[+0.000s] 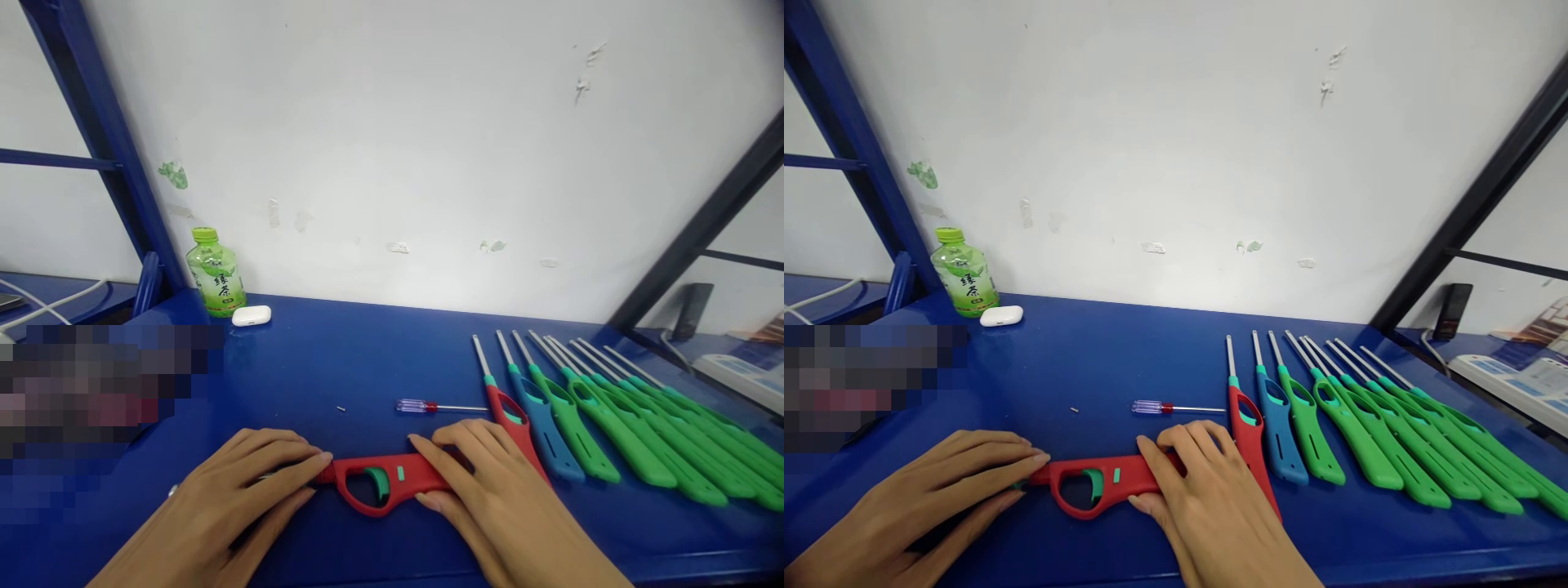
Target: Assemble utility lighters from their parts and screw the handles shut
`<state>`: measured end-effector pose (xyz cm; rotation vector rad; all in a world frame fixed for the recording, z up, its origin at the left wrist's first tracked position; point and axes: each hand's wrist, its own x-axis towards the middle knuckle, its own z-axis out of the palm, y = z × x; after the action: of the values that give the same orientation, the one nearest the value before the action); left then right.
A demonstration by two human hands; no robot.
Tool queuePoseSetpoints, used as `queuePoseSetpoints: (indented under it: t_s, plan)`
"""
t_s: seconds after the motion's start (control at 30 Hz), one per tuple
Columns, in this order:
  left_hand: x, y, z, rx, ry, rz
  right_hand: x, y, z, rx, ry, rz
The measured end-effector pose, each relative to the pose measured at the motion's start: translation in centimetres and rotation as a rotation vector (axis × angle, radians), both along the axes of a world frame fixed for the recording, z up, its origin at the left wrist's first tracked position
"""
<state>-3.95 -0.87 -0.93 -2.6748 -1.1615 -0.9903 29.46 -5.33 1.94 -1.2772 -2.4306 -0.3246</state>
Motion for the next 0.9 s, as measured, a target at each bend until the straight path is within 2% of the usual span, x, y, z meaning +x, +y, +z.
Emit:
queuePoseSetpoints:
  t_s: [0.17, 0.43, 0.63, 0.9]
  plan:
    - [0.3, -0.1, 0.8, -0.013, 0.034, -0.026, -0.1, 0.0, 0.2, 0.032, -0.020, -0.006]
    - [0.0, -0.1, 0.5, -0.017, 0.039, -0.018, -0.8, -0.3, 0.6, 0.078, 0.107, 0.055]
    - [0.2, 0.0, 1.0, -0.064, 0.081, -0.054, -2.0, 0.0, 0.5, 0.000, 0.191, 0.021]
    - [0.1, 0.0, 0.8, 0.000, 0.089, -0.087, -2.8, 0.7, 0.2, -0.061, 0.054, -0.038]
